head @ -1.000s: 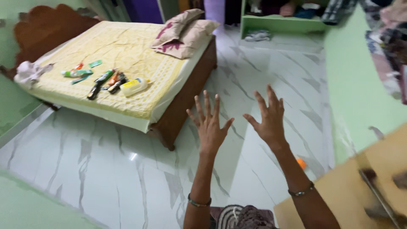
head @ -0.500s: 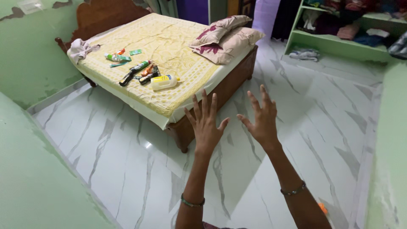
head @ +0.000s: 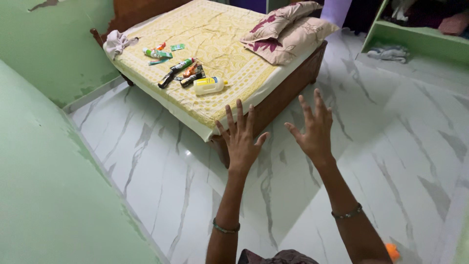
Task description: The person moves several bottles of soap and cleaning products from a bed to a bathroom shelf, then folds a towel and hangs it on a bathroom towel rack. The person handles multiple bottles and a towel, placing them in their intended locations.
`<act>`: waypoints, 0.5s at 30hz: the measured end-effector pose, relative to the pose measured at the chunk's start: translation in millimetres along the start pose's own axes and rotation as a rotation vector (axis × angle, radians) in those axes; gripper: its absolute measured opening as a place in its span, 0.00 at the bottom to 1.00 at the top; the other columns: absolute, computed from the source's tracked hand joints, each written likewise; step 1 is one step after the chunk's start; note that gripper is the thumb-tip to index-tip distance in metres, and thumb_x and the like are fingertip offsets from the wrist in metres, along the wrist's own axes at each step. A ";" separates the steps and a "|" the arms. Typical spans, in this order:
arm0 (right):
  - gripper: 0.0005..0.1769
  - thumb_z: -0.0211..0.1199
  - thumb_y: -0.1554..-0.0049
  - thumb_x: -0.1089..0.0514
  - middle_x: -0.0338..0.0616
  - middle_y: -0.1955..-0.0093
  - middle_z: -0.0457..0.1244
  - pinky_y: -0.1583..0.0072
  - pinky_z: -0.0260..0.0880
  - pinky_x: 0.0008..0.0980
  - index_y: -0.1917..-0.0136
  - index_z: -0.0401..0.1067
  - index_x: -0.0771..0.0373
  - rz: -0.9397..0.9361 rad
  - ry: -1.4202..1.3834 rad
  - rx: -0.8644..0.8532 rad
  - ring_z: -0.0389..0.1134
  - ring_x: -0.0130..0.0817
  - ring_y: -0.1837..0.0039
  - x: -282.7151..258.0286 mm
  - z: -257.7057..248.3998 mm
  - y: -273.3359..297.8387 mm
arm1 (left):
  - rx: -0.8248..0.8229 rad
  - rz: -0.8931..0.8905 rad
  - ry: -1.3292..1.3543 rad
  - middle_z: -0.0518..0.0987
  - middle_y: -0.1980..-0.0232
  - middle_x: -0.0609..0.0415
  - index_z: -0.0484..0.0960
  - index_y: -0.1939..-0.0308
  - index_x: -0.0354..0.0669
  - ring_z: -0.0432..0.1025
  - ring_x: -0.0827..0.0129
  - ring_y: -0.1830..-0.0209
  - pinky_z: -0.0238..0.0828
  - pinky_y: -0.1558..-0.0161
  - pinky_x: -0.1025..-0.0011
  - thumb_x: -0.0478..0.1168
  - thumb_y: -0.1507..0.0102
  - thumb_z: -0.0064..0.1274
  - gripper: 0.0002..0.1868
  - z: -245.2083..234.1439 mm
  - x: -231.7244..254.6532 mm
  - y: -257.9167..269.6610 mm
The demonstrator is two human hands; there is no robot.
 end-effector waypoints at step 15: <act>0.49 0.70 0.44 0.38 0.59 0.14 0.39 0.24 0.43 0.71 0.17 0.55 0.53 -0.038 -0.133 -0.039 0.45 0.57 0.16 -41.2 55.0 -23.0 | -0.034 -0.128 -0.053 0.39 0.15 0.53 0.55 0.21 0.56 0.29 0.51 0.15 0.16 0.24 0.33 0.62 0.44 0.64 0.53 -14.4 -76.0 20.9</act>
Point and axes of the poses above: each hand's wrist, its own y-axis away from the middle knuckle, its own z-axis out of the palm, x = y × z, the point moved 8 cm from there along -y, towards the middle knuckle
